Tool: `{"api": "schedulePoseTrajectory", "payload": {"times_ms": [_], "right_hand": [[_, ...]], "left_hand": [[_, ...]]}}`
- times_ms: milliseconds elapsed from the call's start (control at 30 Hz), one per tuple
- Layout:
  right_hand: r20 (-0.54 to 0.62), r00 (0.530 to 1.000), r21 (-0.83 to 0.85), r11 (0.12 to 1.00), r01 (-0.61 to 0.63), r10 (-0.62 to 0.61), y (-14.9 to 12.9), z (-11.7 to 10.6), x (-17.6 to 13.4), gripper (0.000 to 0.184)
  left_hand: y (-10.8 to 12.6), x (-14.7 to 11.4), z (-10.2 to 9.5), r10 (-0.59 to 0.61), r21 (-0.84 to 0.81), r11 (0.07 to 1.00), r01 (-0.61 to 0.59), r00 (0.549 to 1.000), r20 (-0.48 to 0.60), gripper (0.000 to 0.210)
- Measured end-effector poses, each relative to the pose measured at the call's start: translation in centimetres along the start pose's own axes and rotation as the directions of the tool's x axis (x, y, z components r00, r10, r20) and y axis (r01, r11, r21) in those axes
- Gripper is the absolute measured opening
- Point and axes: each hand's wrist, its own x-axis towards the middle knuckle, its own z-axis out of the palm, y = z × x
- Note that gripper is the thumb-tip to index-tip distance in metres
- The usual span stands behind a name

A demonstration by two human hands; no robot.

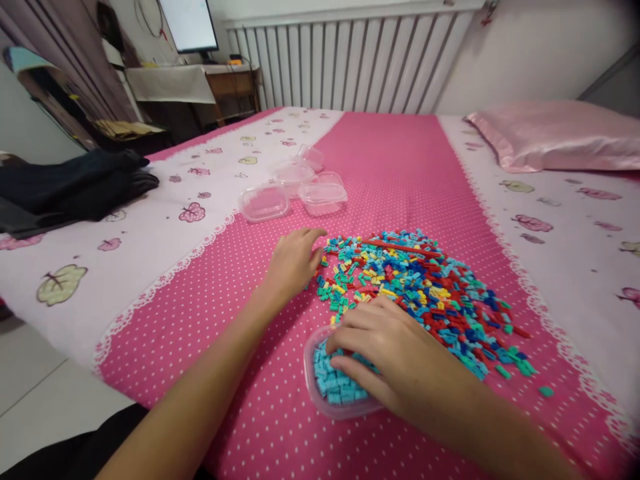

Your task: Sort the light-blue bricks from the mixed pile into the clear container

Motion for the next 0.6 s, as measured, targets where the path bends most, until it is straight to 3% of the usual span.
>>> {"api": "schedulePoseTrajectory", "payload": {"times_ms": [133,233,433,600], "right_hand": [[0.014,0.998,0.001,0.999,-0.053,0.053,0.5,-1.1,0.3,0.014],[-0.006,0.997,-0.016,0.997,-0.076,0.076,0.8,-1.5,0.5,0.015],[-0.027,0.996,0.028,0.996,-0.088,0.088,1.2,-1.6,0.6,0.016],[0.027,0.995,0.022,0.995,-0.098,0.098,0.9,-1.6,0.5,0.016]], "left_hand": [[-0.9,3.0,2.7,-0.029,-0.025,0.999,0.031,0.997,0.069,0.039],[-1.4,3.8,3.4,-0.038,-0.052,0.998,0.045,0.991,0.126,0.036],[-1.5,3.7,2.9,-0.055,-0.044,0.997,0.063,0.984,0.167,0.031],[-1.4,3.5,2.0,-0.068,0.034,0.997,0.063,0.986,0.153,0.03]]}}
